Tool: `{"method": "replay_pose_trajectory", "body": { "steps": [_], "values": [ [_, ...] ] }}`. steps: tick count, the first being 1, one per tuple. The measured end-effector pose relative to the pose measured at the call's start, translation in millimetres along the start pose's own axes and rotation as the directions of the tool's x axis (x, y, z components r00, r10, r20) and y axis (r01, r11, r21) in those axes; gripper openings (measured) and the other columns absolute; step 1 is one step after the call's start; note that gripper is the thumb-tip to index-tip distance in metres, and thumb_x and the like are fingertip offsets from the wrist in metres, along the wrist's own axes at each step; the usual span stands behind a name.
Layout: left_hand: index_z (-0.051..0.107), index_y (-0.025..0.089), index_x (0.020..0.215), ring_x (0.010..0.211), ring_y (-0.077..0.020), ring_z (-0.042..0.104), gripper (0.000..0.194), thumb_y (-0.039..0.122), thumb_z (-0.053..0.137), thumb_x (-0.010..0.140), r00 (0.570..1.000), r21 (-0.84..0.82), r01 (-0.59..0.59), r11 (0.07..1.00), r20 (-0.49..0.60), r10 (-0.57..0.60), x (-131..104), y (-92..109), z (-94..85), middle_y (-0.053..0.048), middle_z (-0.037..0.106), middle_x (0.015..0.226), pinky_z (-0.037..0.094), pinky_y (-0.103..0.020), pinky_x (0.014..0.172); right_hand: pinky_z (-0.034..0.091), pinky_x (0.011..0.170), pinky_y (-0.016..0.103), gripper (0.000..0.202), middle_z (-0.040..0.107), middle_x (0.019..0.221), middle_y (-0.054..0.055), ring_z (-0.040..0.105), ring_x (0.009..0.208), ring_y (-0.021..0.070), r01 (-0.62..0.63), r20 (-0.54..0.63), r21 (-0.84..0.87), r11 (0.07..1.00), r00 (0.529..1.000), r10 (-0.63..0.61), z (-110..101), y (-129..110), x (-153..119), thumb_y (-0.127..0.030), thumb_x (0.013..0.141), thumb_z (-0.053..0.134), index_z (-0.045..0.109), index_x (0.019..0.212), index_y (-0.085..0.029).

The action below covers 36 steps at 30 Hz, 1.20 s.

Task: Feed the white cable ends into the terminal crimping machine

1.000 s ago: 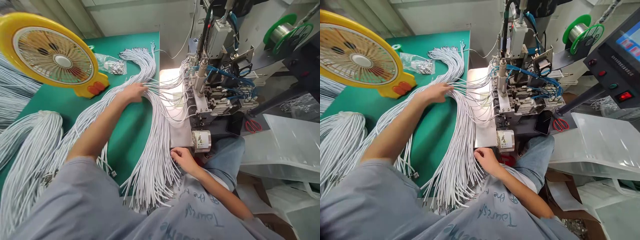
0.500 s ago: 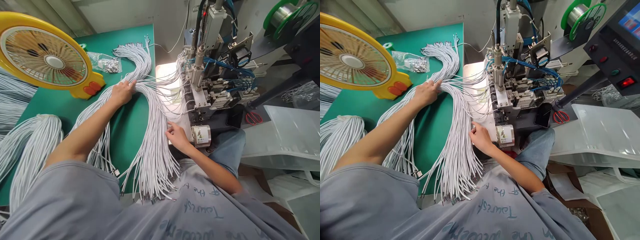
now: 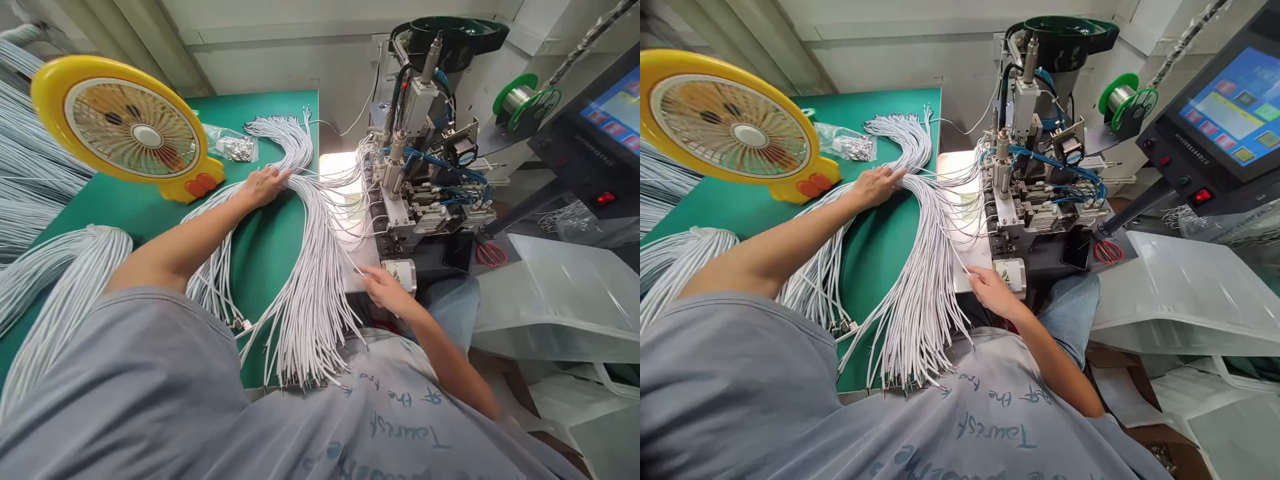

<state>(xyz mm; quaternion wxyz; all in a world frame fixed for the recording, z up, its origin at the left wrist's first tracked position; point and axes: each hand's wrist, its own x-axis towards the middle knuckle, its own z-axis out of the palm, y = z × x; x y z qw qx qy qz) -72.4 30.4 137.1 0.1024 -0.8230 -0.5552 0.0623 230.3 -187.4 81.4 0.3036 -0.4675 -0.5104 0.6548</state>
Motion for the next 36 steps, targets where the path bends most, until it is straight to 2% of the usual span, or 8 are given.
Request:
{"method": "replay_pose_trajectory", "body": {
  "steps": [4,10,15,19,21,24,29,36],
  "values": [
    [0.030,0.009,0.143,0.132,-0.0318,0.030,0.060,0.020,0.040,0.085,0.998,0.082,-0.057,0.995,0.037,0.054,-45.8,11.1,5.1,-0.020,0.032,0.145,0.025,-0.044,0.104,0.042,0.052,0.021,0.032,0.054,0.058,-0.001,0.052,0.058,0.0109,0.125,-0.094,-0.257,0.958,0.984,-0.153,-20.1,2.1,-34.2,-0.032,0.083,0.050,0.067,0.107,-0.018],
    [0.035,0.005,0.141,0.133,-0.0323,0.035,0.065,0.017,0.042,0.078,0.923,0.135,-0.093,0.987,0.383,0.034,-188.2,18.6,15.8,-0.021,0.035,0.144,0.027,-0.043,0.105,0.050,0.059,0.026,0.022,0.069,0.075,0.004,0.062,0.067,0.0151,0.128,-0.309,-0.311,0.942,0.924,-0.227,-37.9,10.4,-63.8,-0.033,0.079,0.059,0.071,0.090,-0.019],
    [0.055,0.017,0.127,0.132,-0.0300,0.037,0.054,0.016,0.038,0.076,0.929,0.122,-0.083,0.989,0.369,0.032,-248.4,-13.0,10.6,-0.012,0.050,0.136,0.024,-0.052,0.106,0.051,0.058,0.024,0.011,0.065,0.069,0.002,0.060,0.063,0.0128,0.305,-0.612,-0.349,0.886,0.641,-0.463,-39.4,3.1,-61.8,-0.028,0.072,0.067,0.067,0.073,-0.017],
    [0.066,0.025,0.100,0.110,-0.0289,0.055,0.040,0.020,0.038,0.073,0.941,0.179,-0.164,0.970,0.324,0.100,-218.9,-4.9,-7.6,-0.005,0.069,0.104,0.036,-0.051,0.097,0.048,0.051,0.024,0.016,0.060,0.061,-0.001,0.056,0.053,0.0108,0.388,-0.670,-0.217,0.896,0.608,-0.426,-37.5,0.1,-50.5,-0.032,0.071,0.068,0.063,0.072,-0.018],
    [0.069,0.019,0.094,0.084,-0.0272,0.062,0.035,0.024,0.037,0.079,0.943,0.097,-0.212,0.972,0.282,0.177,-185.0,32.2,-27.8,-0.009,0.070,0.084,0.046,-0.046,0.081,0.047,0.050,0.025,0.018,0.059,0.059,-0.002,0.054,0.050,0.0101,0.408,-0.633,-0.086,0.909,0.682,-0.367,-38.3,0.4,-45.2,-0.034,0.071,0.068,0.062,0.075,-0.018],
    [0.064,0.017,0.110,0.083,-0.0199,0.062,0.038,0.037,0.037,0.091,0.960,-0.282,-0.273,0.920,-0.134,0.244,-132.6,118.8,-59.7,-0.011,0.068,0.098,0.049,-0.031,0.069,0.051,0.055,0.027,0.021,0.063,0.066,0.001,0.058,0.056,0.0113,0.439,-0.576,0.040,0.898,0.744,-0.338,-40.0,-1.6,-40.4,-0.038,0.073,0.065,0.064,0.083,-0.019],
    [0.065,0.015,0.104,0.076,-0.0122,0.059,0.032,0.030,0.037,0.096,0.698,-0.538,-0.715,0.446,-0.572,0.431,-72.6,233.6,-65.1,-0.008,0.066,0.083,0.047,-0.023,0.067,0.052,0.056,0.029,0.031,0.065,0.070,0.003,0.060,0.062,0.0134,0.522,-0.574,0.186,0.833,0.745,-0.339,-42.8,-15.4,-37.9,-0.046,0.072,0.062,0.065,0.086,-0.019],
    [0.066,0.013,0.083,0.061,-0.0090,0.054,0.023,0.023,0.047,0.091,0.675,-0.587,-0.736,0.336,-0.670,0.308,-49.7,249.3,-39.0,-0.003,0.059,0.067,0.042,-0.018,0.056,0.053,0.058,0.027,0.029,0.065,0.069,0.001,0.059,0.063,0.0114,0.437,-0.561,0.290,0.851,0.798,-0.218,-53.2,-21.3,-33.5,-0.042,0.067,0.069,0.065,0.082,-0.018]
  ]
}}
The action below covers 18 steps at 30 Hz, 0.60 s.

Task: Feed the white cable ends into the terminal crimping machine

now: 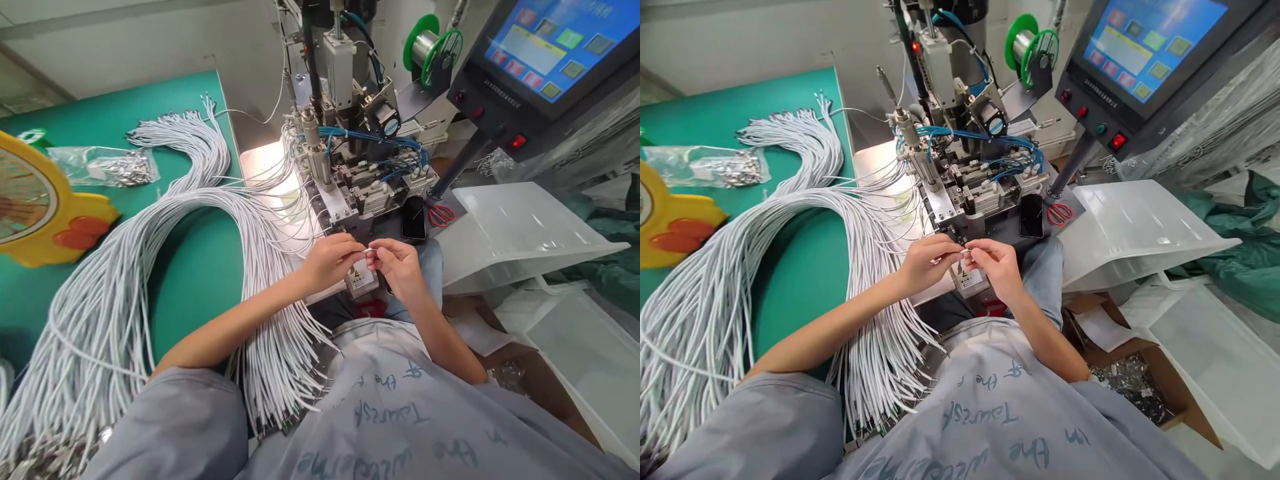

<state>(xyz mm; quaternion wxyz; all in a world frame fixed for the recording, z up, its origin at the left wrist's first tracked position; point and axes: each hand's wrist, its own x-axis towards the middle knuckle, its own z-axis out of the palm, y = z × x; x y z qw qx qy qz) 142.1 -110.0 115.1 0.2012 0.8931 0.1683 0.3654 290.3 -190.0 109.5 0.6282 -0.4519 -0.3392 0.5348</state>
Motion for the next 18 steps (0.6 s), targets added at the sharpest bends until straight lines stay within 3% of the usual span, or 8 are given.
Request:
{"method": "replay_pose_trajectory", "body": {
  "steps": [3,8,14,18],
  "values": [
    [0.066,0.014,0.083,0.061,-0.0090,0.054,0.021,0.023,0.049,0.091,1.000,-0.040,0.022,0.999,-0.002,-0.022,-4.3,-1.2,0.3,-0.003,0.060,0.066,0.042,-0.018,0.056,0.051,0.057,0.025,0.024,0.063,0.070,0.000,0.057,0.059,0.0094,-0.005,0.039,-0.065,0.998,0.999,0.008,0.0,5.9,2.6,-0.037,0.066,0.071,0.066,0.081,-0.018],
    [0.067,0.013,0.083,0.061,-0.0086,0.053,0.021,0.023,0.050,0.091,1.000,-0.115,0.022,0.993,0.009,-0.021,-8.1,-0.7,1.6,-0.003,0.059,0.067,0.041,-0.018,0.055,0.045,0.056,0.023,0.012,0.060,0.071,-0.001,0.053,0.060,0.0084,0.190,-0.015,-0.228,0.955,0.980,-0.198,4.5,13.0,3.8,-0.029,0.069,0.069,0.064,0.069,-0.018],
    [0.067,0.013,0.081,0.056,-0.0072,0.051,0.021,0.022,0.050,0.091,0.997,-0.163,0.065,0.984,0.048,-0.058,-10.1,-3.5,-1.7,-0.001,0.058,0.062,0.036,-0.017,0.051,0.041,0.054,0.024,0.013,0.061,0.070,0.001,0.052,0.061,0.0097,0.204,0.095,-0.392,0.897,0.979,-0.181,-1.9,-1.1,6.8,-0.030,0.074,0.064,0.068,0.072,-0.018],
    [0.067,0.013,0.084,0.058,-0.0085,0.050,0.026,0.020,0.044,0.093,0.996,-0.146,0.048,0.988,0.079,-0.037,-10.0,-3.9,-1.1,-0.002,0.056,0.063,0.035,-0.019,0.052,0.031,0.047,0.023,0.014,0.044,0.050,-0.004,0.035,0.048,0.0060,0.196,0.116,-0.542,0.817,0.980,-0.159,-6.7,-9.8,11.3,-0.029,0.072,0.066,0.068,0.067,-0.017]
  ]
}}
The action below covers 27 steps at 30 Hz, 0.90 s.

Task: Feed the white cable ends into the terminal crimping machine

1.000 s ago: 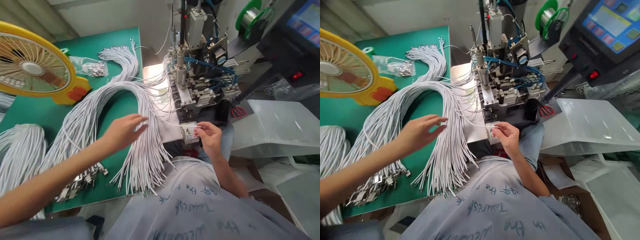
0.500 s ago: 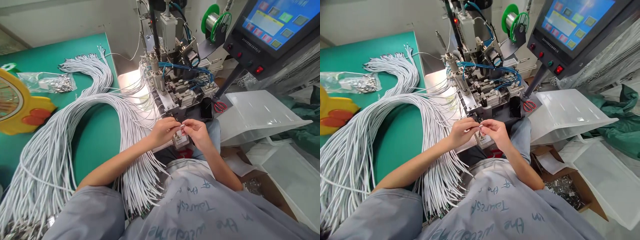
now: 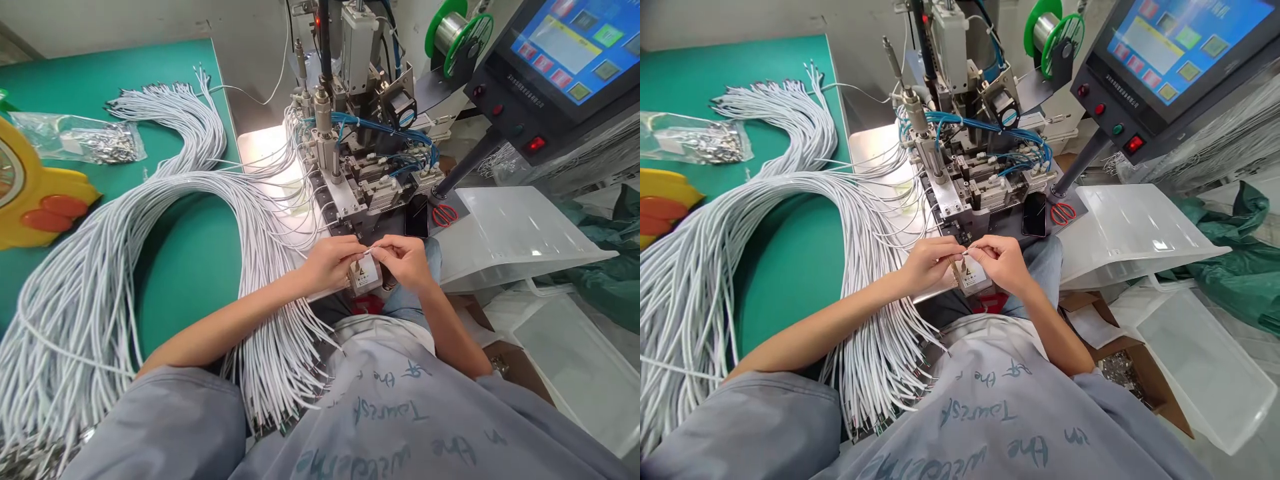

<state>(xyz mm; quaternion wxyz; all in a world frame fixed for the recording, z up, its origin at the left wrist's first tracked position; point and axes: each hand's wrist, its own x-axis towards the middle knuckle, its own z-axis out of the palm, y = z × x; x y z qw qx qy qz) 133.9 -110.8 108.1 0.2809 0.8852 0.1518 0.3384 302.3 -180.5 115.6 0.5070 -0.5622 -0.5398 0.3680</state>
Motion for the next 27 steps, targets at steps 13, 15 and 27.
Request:
{"method": "replay_pose_trajectory", "body": {
  "steps": [13,15,27],
  "values": [
    [0.065,0.015,0.087,0.063,-0.0140,0.045,0.024,0.017,0.041,0.090,0.996,0.429,-0.080,0.900,-0.007,0.092,-2.8,-4.9,4.3,-0.005,0.056,0.068,0.035,-0.027,0.056,0.029,0.049,0.023,0.019,0.031,0.049,-0.005,0.029,0.048,0.0060,0.100,-0.185,-0.226,0.969,0.972,-0.143,17.2,4.6,-5.1,-0.025,0.078,0.058,0.066,0.064,-0.015],
    [0.064,0.014,0.088,0.066,-0.0155,0.045,0.024,0.014,0.040,0.088,0.993,0.513,-0.120,0.850,0.049,0.111,-2.8,-5.6,2.8,-0.006,0.058,0.073,0.035,-0.028,0.058,0.028,0.049,0.023,0.021,0.029,0.048,-0.006,0.027,0.047,0.0054,0.103,-0.091,-0.258,0.961,0.987,-0.130,9.5,1.6,-0.9,-0.024,0.078,0.057,0.062,0.059,-0.015],
    [0.067,0.014,0.081,0.063,-0.0104,0.051,0.025,0.018,0.044,0.090,0.974,0.120,0.187,0.975,0.106,-0.200,-1.7,-4.4,10.8,-0.003,0.057,0.071,0.037,-0.021,0.057,0.036,0.050,0.022,0.023,0.052,0.056,-0.001,0.041,0.052,0.0081,-0.043,-0.347,0.037,0.998,0.936,0.053,35.3,29.1,0.8,-0.036,0.075,0.061,0.067,0.066,-0.015]
  ]
}}
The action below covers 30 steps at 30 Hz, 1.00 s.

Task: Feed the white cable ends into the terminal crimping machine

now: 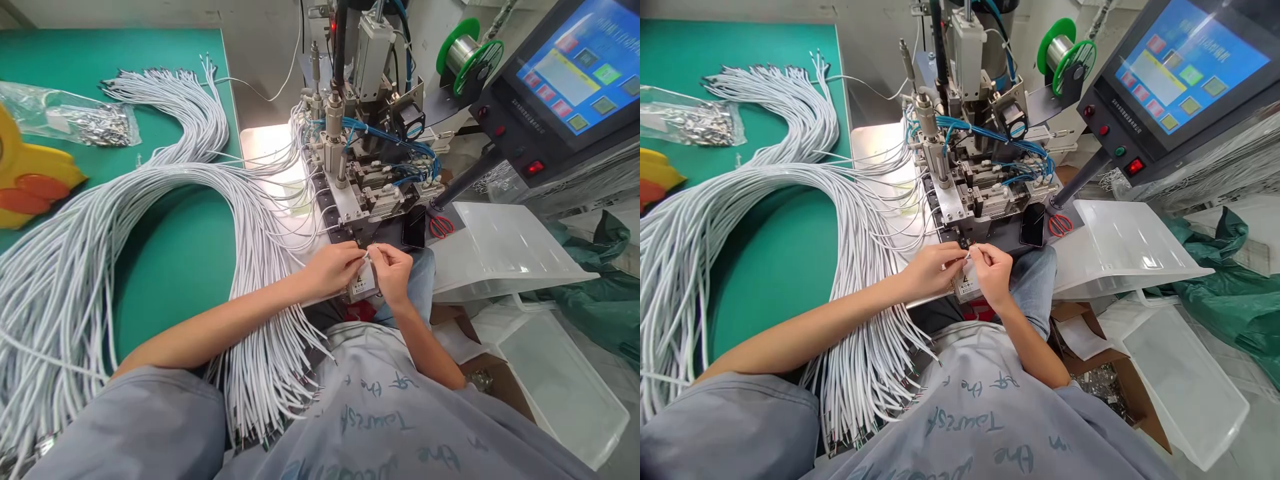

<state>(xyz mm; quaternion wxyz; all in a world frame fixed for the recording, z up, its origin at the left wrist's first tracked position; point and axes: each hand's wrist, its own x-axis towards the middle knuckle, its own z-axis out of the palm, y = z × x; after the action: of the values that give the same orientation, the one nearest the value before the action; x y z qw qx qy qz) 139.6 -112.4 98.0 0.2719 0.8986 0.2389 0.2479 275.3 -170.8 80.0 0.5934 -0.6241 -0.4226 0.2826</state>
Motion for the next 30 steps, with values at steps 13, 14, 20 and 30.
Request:
{"method": "replay_pose_trajectory", "body": {
  "steps": [13,14,20,30],
  "values": [
    [0.069,0.014,0.082,0.058,-0.0076,0.050,0.015,0.013,0.054,0.082,0.988,-0.219,0.071,0.973,-0.117,-0.098,3.9,-2.3,-0.1,0.000,0.059,0.064,0.039,-0.019,0.056,0.038,0.052,0.023,0.020,0.046,0.062,-0.003,0.041,0.055,0.0079,0.243,-0.010,-0.162,0.956,0.969,-0.247,-7.8,1.9,7.2,-0.030,0.078,0.062,0.069,0.094,-0.019],
    [0.069,0.014,0.081,0.057,-0.0073,0.050,0.014,0.013,0.055,0.082,0.987,-0.225,0.065,0.972,-0.126,-0.095,3.7,-2.1,0.2,0.001,0.058,0.063,0.039,-0.018,0.055,0.039,0.052,0.024,0.019,0.047,0.063,-0.003,0.042,0.056,0.0082,0.291,-0.002,-0.205,0.935,0.955,-0.298,-8.9,0.8,7.4,-0.030,0.079,0.062,0.069,0.093,-0.020],
    [0.068,0.014,0.082,0.056,-0.0067,0.049,0.014,0.014,0.054,0.082,0.986,-0.263,0.066,0.963,-0.129,-0.102,3.2,-1.5,0.8,0.001,0.057,0.063,0.038,-0.017,0.053,0.043,0.058,0.027,0.017,0.052,0.068,0.001,0.047,0.060,0.0110,0.396,-0.010,-0.392,0.831,0.901,-0.434,-9.8,1.1,6.1,-0.031,0.082,0.058,0.069,0.089,-0.021],
    [0.067,0.013,0.086,0.059,-0.0071,0.051,0.015,0.015,0.053,0.085,0.981,-0.337,0.042,0.940,-0.164,-0.103,3.0,-1.5,-0.1,0.000,0.059,0.067,0.040,-0.018,0.055,0.043,0.061,0.024,0.015,0.054,0.075,0.001,0.051,0.068,0.0105,0.241,-0.018,-0.149,0.959,0.969,-0.246,-6.3,-2.7,8.7,-0.031,0.082,0.056,0.060,0.077,-0.018]
  ]
}}
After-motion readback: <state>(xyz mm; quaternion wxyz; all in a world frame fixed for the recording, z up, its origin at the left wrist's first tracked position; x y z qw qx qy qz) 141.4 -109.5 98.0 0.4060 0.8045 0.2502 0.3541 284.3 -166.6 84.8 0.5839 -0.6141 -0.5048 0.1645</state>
